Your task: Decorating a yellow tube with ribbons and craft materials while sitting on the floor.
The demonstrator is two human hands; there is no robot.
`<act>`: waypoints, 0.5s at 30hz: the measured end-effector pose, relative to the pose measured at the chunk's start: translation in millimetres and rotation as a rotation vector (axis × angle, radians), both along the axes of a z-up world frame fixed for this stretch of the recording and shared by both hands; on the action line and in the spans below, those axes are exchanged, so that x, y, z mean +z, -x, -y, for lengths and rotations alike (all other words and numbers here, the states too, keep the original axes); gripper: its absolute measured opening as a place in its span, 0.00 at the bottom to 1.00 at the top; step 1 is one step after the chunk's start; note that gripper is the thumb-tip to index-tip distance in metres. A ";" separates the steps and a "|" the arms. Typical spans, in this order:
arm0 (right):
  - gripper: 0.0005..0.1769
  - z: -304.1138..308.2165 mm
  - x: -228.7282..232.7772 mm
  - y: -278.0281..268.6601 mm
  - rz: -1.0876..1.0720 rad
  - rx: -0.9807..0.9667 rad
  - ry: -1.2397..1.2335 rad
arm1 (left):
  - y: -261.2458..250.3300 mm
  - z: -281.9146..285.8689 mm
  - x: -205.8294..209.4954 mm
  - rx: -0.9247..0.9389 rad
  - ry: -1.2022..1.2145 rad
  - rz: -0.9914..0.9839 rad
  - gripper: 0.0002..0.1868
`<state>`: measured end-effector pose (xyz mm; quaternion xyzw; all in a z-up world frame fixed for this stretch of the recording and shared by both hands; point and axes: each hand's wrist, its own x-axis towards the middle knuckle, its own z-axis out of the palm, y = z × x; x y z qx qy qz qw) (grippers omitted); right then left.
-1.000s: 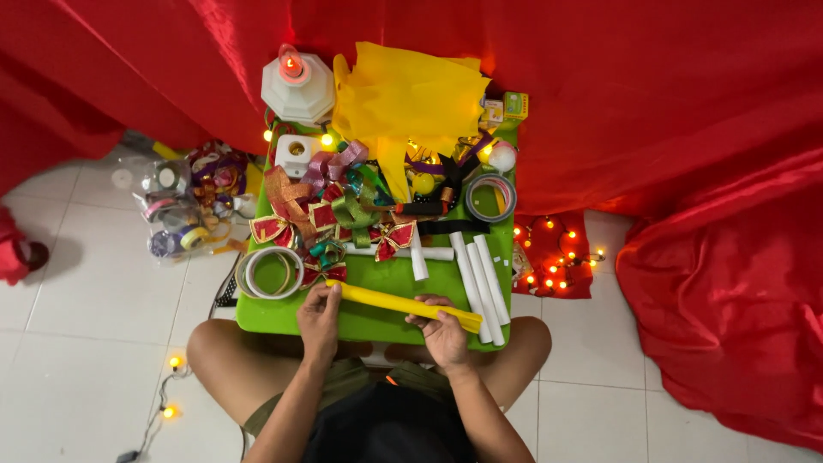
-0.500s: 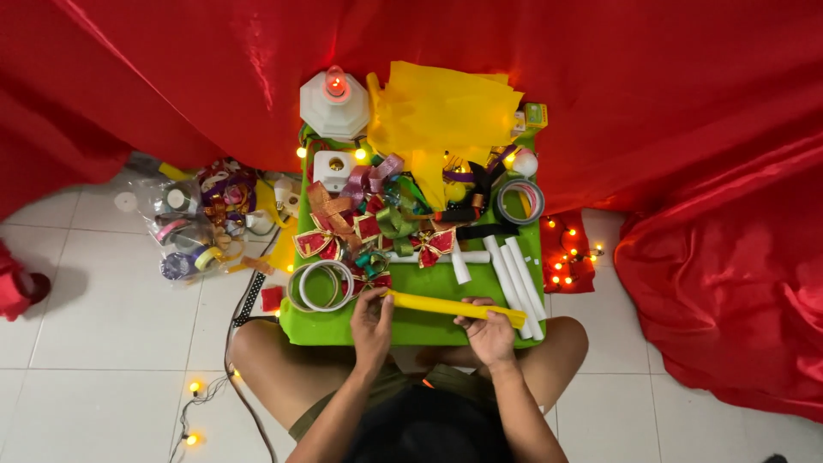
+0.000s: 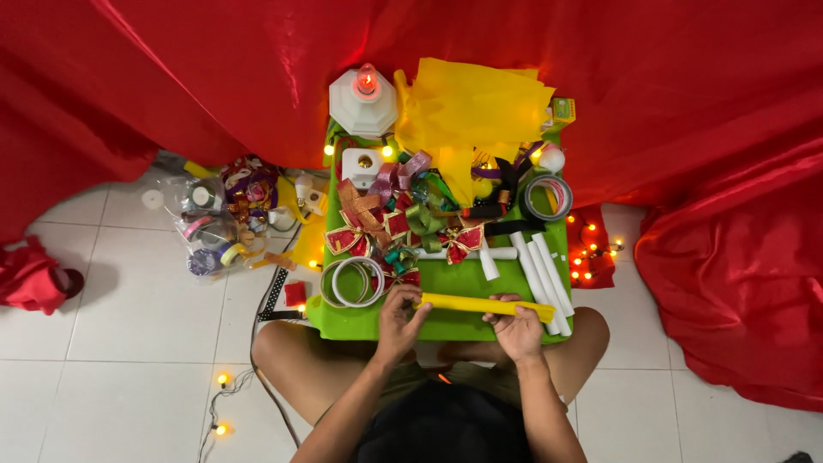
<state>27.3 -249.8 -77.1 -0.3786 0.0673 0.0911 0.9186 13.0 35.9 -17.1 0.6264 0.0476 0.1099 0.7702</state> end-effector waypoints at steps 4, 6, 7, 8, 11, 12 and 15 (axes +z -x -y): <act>0.18 -3.2 0.6 -1.3 0.013 -0.005 0.010 | 0.3 0.4 -0.9 0.008 -0.031 0.069 0.12; 0.18 -0.9 0.3 -0.9 0.012 -0.003 0.013 | 1.5 1.0 0.9 0.014 -0.032 0.070 0.12; 0.18 -0.9 0.4 -0.8 0.016 -0.002 0.015 | 1.5 -0.4 3.0 0.020 -0.051 0.070 0.11; 0.18 -0.6 0.6 -0.9 0.019 0.000 0.017 | 1.4 -1.6 5.3 0.027 -0.070 0.071 0.10; 0.18 1.6 -2.6 -2.5 0.015 0.011 0.020 | -0.3 -1.2 4.8 0.046 -0.091 0.064 0.09; 0.18 1.4 -2.7 -2.5 0.016 0.012 0.020 | -0.5 -1.3 5.0 0.046 -0.091 0.065 0.09; 0.18 1.7 -4.1 -2.1 0.013 0.007 0.024 | -0.4 -1.2 3.7 0.048 -0.100 0.059 0.09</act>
